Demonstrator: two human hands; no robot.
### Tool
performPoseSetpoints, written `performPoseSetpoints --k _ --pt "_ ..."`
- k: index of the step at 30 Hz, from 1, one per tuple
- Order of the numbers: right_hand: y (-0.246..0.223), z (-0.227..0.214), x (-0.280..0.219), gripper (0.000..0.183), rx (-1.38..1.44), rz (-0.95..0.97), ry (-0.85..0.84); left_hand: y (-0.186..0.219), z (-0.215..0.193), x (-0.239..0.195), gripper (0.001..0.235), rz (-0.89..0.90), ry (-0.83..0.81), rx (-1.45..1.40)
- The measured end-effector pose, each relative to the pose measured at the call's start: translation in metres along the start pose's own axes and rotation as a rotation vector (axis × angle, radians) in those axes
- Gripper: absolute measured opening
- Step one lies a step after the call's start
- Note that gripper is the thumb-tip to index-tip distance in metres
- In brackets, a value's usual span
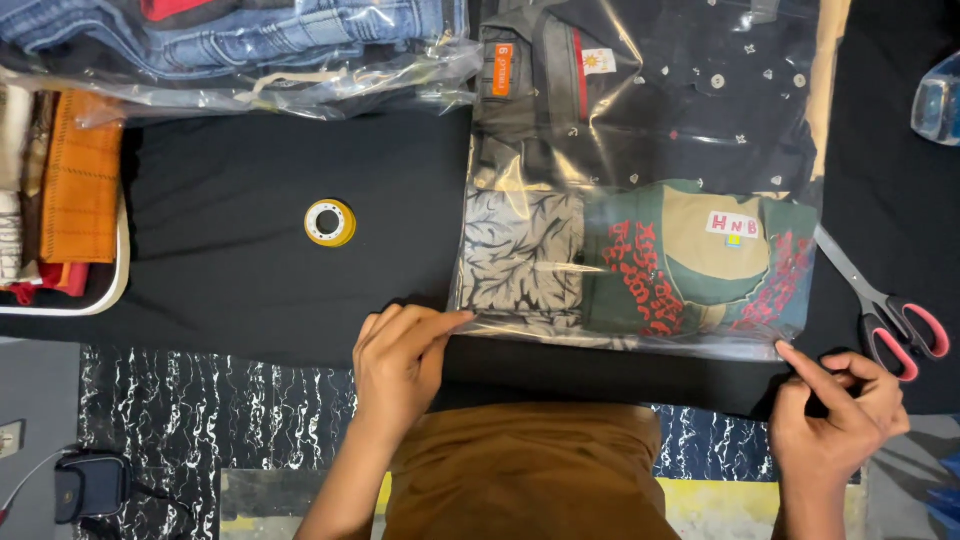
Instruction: The person seals a transparent plastic bag containing folded clothes using yellow tape. They apply tape to the edges of the bag, smooth it down, and use scissors to cut the tape as needed.
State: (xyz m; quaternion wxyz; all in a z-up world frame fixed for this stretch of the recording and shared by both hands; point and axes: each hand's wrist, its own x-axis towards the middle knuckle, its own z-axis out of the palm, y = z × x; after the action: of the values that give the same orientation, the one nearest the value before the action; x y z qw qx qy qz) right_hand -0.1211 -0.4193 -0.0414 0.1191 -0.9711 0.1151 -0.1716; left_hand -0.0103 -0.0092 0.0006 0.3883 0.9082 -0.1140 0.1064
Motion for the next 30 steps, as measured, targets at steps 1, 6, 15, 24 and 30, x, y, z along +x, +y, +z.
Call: performPoseSetpoints --k 1,6,15,24,30 --pt "-0.001 0.0 0.0 0.042 0.0 -0.003 -0.001 0.001 0.0 0.0 0.03 -0.002 0.002 0.0" --pt "0.005 0.003 -0.001 0.04 0.021 -0.027 0.019 0.001 0.001 0.001 0.029 0.019 0.021 0.019" --pt "-0.012 -0.006 0.0 0.038 0.115 -0.057 0.016 -0.001 0.002 0.001 0.032 0.026 0.006 0.048" --pt "-0.01 -0.012 -0.005 0.028 0.276 -0.014 0.035 0.001 0.003 0.0 0.032 -0.016 0.014 0.017" --pt "0.001 -0.013 -0.007 0.023 0.374 -0.06 0.157 -0.001 0.003 0.0 0.028 -0.024 0.01 0.011"
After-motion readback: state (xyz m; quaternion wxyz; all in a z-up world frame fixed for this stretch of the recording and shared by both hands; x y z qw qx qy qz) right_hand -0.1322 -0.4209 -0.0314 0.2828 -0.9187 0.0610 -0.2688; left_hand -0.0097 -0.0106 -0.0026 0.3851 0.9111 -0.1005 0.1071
